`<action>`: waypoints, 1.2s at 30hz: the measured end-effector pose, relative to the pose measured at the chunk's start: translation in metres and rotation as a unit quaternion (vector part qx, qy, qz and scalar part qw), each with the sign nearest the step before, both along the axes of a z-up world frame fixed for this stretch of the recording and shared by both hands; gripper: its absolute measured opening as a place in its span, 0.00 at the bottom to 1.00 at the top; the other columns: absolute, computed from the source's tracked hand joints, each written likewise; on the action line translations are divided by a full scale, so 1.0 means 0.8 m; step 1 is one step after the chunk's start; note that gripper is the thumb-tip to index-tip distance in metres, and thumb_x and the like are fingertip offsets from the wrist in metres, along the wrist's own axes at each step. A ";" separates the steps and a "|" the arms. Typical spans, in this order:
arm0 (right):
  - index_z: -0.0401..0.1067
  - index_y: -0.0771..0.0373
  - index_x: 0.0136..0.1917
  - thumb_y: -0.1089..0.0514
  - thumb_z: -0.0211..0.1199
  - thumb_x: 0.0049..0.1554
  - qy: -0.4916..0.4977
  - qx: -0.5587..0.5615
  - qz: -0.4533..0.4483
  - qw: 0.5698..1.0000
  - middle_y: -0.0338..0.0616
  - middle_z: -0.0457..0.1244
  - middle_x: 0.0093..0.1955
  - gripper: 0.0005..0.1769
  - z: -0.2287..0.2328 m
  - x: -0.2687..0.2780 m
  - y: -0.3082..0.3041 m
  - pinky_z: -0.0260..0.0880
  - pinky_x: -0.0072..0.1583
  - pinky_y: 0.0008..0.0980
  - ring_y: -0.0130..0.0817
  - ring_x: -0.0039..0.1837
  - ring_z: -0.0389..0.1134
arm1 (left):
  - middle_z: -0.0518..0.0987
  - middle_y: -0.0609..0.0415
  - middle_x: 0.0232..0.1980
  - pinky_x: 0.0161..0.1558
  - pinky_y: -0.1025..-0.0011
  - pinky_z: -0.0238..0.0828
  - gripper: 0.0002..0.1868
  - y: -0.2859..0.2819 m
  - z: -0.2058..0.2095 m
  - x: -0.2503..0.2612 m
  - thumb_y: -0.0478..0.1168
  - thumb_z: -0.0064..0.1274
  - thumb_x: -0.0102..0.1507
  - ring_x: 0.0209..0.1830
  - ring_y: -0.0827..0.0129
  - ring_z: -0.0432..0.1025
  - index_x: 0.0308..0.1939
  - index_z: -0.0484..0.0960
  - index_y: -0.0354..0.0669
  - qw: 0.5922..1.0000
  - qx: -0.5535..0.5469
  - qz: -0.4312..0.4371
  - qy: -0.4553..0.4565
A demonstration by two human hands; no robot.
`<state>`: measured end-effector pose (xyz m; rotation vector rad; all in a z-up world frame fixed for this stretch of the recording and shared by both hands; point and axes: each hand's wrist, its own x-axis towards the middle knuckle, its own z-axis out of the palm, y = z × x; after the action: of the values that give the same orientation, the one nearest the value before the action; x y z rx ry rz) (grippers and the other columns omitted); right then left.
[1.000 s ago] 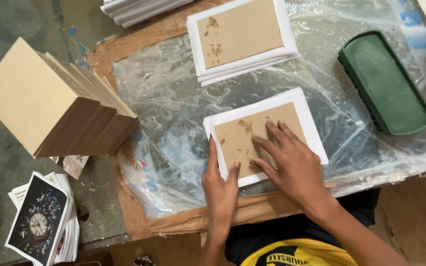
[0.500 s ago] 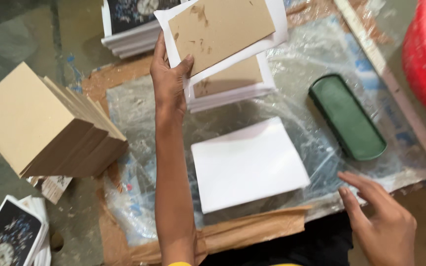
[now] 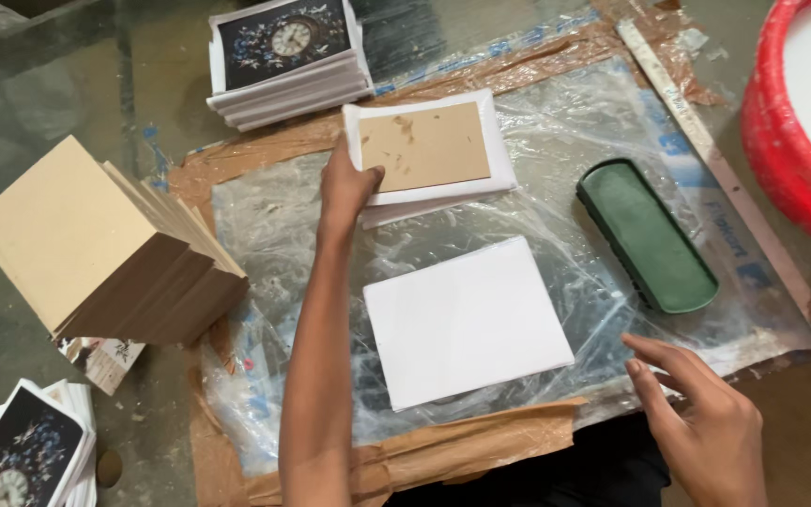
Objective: The person repeatedly places a brown cardboard cover onto a white book block, presses it down, and smooths the surface using a green plastic tool. The person then flips the book over and smooths the white back cover with the same tool. This process is repeated for multiple books on a plastic-covered workbench.
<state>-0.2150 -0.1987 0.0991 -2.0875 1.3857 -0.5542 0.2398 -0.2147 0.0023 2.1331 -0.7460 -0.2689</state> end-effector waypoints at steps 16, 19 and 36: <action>0.63 0.43 0.73 0.34 0.69 0.51 0.399 -0.071 0.110 0.908 0.58 0.65 0.51 0.40 0.016 0.103 -0.130 0.77 0.45 0.52 0.54 0.49 0.73 | 0.54 0.59 0.80 0.73 0.40 0.40 0.55 0.239 0.064 -0.192 0.54 0.68 0.50 0.80 0.59 0.47 0.77 0.59 0.48 0.905 0.321 -0.239 -0.142; 0.53 0.41 0.79 0.36 0.69 0.51 0.334 0.007 0.164 0.928 0.57 0.67 0.49 0.48 0.004 0.159 -0.070 0.75 0.44 0.52 0.56 0.46 0.74 | 0.55 0.59 0.80 0.74 0.41 0.41 0.56 0.238 0.059 -0.195 0.54 0.69 0.48 0.81 0.59 0.46 0.77 0.59 0.49 0.903 0.329 -0.231 -0.148; 0.50 0.32 0.82 0.23 0.61 0.51 0.444 -0.007 0.073 0.893 0.60 0.65 0.60 0.51 0.036 0.094 -0.083 0.77 0.49 0.52 0.57 0.51 0.74 | 0.57 0.25 0.78 0.32 0.72 0.74 0.45 0.166 0.024 -0.434 0.50 0.51 0.65 0.27 0.69 0.71 0.80 0.52 0.33 0.824 0.323 -0.344 -0.315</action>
<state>-0.1401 -0.2648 0.1278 -2.5481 1.6307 0.5511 -0.1075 -0.0817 0.0214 2.5091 -2.0735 -0.1993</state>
